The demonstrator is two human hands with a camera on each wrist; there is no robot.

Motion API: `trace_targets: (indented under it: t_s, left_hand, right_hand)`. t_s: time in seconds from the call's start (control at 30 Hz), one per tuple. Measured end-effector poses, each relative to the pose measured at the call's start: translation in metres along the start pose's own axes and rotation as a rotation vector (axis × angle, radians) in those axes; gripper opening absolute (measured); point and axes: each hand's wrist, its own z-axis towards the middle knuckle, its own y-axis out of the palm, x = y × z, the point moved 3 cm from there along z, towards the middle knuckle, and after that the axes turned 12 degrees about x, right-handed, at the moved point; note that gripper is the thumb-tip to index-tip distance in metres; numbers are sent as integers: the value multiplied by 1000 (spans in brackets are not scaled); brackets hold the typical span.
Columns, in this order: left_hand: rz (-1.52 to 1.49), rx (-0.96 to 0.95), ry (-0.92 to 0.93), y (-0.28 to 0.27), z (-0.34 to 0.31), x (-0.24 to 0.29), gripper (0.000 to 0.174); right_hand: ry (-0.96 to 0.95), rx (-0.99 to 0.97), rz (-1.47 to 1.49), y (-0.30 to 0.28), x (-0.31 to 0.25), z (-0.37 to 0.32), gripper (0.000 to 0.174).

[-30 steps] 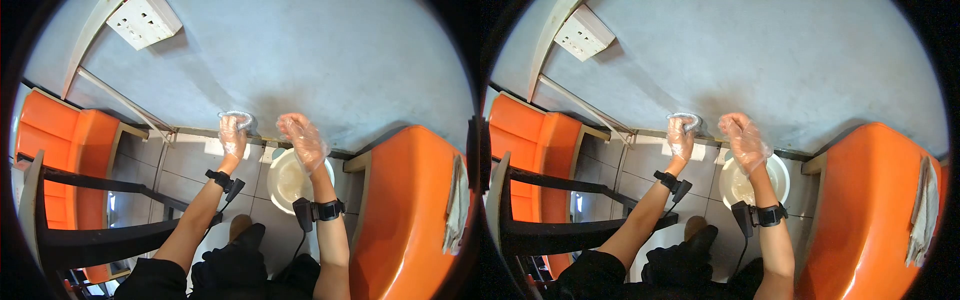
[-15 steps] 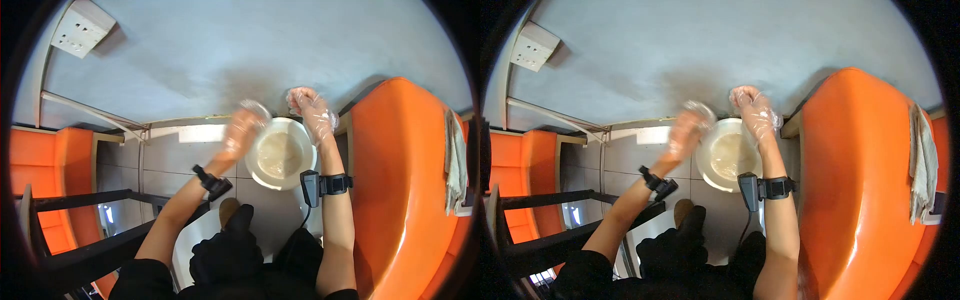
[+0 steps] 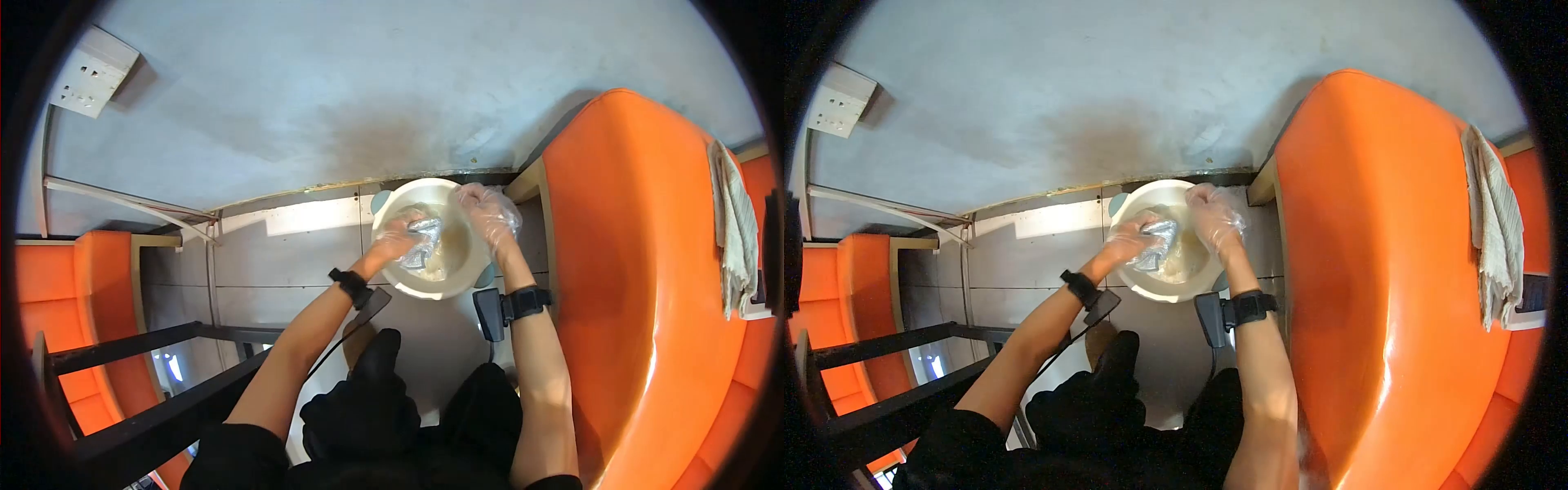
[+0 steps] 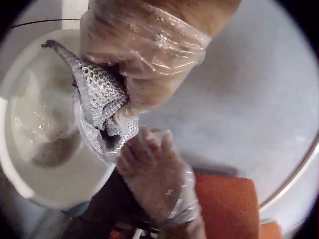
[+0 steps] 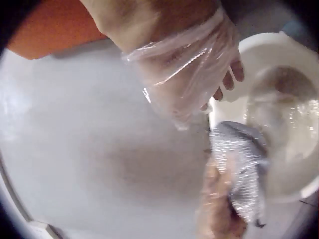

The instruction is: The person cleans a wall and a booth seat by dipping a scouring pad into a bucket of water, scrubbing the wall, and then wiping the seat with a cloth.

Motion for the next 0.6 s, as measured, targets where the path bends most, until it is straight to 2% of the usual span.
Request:
trace_targets:
  t_s: [0.03,0.07,0.1,0.13,0.2,0.23,0.27,0.3,0.37,0.4,0.5,0.53,0.57,0.6]
  left_hand:
    - [-196,0,-57,-6,-6,0,51]
    - [-194,2,-53,-10,-12,3,51]
    - [-438,-33,-182,-16,-22,16,51]
    - [-680,-65,-310,-20,-30,23,51]
    - [-799,-73,-317,-16,-36,22,48]
    - [-705,-28,-249,-16,-37,19,48]
    - [-612,17,-176,-12,-37,17,47]
    - [-356,181,-29,-7,-40,23,45]
    - [45,360,102,-4,-47,40,39]
    - [6,436,205,-6,-46,49,38]
    - [130,496,196,-10,-49,63,46]
    - [72,479,171,-8,-46,53,57]
    - [74,480,172,-9,-46,51,57]
    - [18,397,136,-9,-45,49,63]
  right_hand:
    - [-3,2,1,4,3,-6,32]
    - [-23,-52,9,12,9,-12,36]
    - [-42,-108,16,22,16,-17,41]
    - [26,-192,55,33,21,-20,57]
    - [98,-272,204,44,21,-38,66]
    - [218,-346,285,41,2,-53,67]
    - [216,-348,286,50,5,-56,67]
    - [252,-263,403,59,11,-57,64]
    - [309,-141,563,67,10,-61,54]
    - [304,-143,565,69,10,-60,54]
    - [356,-62,597,68,9,-60,53]
    - [296,46,455,62,3,-62,53]
    - [234,151,313,58,-1,-63,54]
    - [231,151,317,58,-1,-62,54]
